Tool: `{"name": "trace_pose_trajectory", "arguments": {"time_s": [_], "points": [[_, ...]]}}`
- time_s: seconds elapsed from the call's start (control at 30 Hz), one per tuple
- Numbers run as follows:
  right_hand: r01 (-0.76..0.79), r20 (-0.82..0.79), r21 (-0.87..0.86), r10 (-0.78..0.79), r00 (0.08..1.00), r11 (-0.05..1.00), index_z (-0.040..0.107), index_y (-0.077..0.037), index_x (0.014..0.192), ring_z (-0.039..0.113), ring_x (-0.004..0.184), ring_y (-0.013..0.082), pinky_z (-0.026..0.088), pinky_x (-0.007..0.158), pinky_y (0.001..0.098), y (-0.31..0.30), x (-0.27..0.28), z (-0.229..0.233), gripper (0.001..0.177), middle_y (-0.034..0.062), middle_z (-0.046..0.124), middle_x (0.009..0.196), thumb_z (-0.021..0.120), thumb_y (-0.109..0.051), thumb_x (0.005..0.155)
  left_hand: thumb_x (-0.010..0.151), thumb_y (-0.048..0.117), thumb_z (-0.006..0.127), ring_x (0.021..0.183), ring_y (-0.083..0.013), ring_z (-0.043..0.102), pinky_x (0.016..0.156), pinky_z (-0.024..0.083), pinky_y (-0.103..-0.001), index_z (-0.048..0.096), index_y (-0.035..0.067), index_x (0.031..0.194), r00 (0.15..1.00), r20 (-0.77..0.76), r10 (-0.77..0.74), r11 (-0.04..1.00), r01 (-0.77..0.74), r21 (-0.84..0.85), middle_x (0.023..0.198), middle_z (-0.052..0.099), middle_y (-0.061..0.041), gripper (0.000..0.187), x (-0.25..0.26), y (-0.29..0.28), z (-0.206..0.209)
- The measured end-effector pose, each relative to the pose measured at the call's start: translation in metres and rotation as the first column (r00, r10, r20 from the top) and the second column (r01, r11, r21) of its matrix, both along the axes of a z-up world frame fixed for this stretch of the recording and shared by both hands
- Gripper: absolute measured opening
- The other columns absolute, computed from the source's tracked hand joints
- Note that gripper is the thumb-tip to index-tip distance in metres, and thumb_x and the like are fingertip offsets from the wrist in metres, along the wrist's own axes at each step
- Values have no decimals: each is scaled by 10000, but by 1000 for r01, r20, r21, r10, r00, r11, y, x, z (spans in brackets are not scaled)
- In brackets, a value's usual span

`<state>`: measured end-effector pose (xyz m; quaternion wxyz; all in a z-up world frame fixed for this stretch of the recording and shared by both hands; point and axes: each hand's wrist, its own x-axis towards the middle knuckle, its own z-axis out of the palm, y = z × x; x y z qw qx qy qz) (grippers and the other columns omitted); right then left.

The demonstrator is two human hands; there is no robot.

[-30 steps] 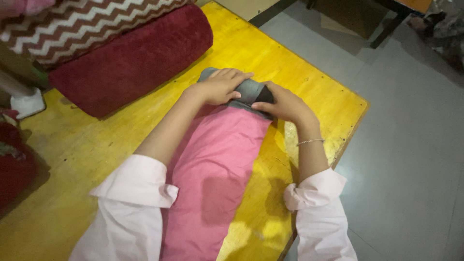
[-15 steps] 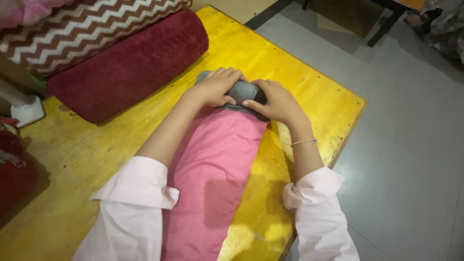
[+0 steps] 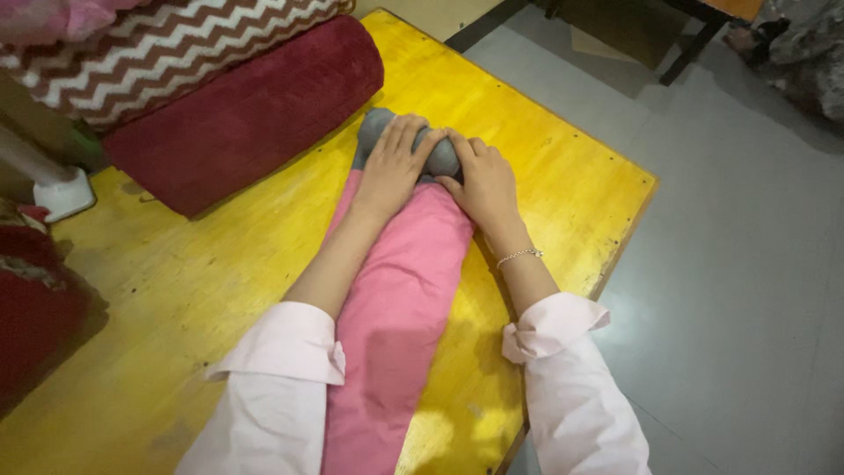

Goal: The person rolls a pink and grey cloth on a yellow table into a tight cylindrical bundle. They repeatedly adjust and re-roll the fabric to maintain a compact shape, smoothing the surface as they work.

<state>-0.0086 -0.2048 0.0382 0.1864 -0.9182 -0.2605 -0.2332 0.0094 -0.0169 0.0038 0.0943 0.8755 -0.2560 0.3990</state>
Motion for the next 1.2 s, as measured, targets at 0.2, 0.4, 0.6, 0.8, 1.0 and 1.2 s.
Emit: {"name": "trace_pose_trajectory", "arguments": {"time_s": [0.2,0.4,0.6,0.8,1.0,1.2], "points": [[12,122,10,-13,992,1000,547,-168,1468,635,1017,342,507,889,454,1,-7,-11,743,114,669,1171,848,-330,808,902,215,626,1221,-345,533,1041,431,-478,561,54,1290,982,-97,164,984,-170,-58,1301,552,-184,425,-35,-8,-10],[-5,88,19,4,996,1000,546,-186,1502,628,1053,339,500,890,444,2,-8,-12,764,116,660,1205,832,-312,804,927,327,710,1173,-353,533,966,469,-496,598,67,1211,939,-343,14,978,-84,-190,1186,554,-179,401,-62,-11,-13],[2,171,4,-3,985,1000,559,-151,1480,622,1080,346,488,916,456,0,-7,-24,730,130,657,1249,808,-241,799,853,241,672,1356,-326,477,1142,375,-485,560,85,1371,993,23,113,994,-113,-6,1389,558,-164,552,-36,-11,-5],[-15,163,18,12,986,1000,581,-109,1399,626,1101,349,491,927,453,0,-3,-19,660,139,663,1250,836,-285,816,834,250,683,1242,-290,549,1043,420,-470,536,56,1463,996,-53,67,989,-60,132,1256,626,-122,674,18,-17,-7],[-102,20,42,101,995,994,576,-86,1459,629,1045,388,502,922,453,-8,-3,-5,646,181,661,1193,726,-407,918,642,153,857,1135,-303,591,926,485,-437,724,87,1039,935,-353,39,991,10,137,1123,670,-72,423,57,4,6],[60,-297,-14,-61,953,998,689,-166,1326,673,1077,370,537,916,450,-4,10,17,673,169,688,1151,744,-604,818,632,113,845,1124,-300,593,921,477,-438,708,87,1005,975,-224,-5,997,21,69,1099,662,-74,398,36,5,13]]}}
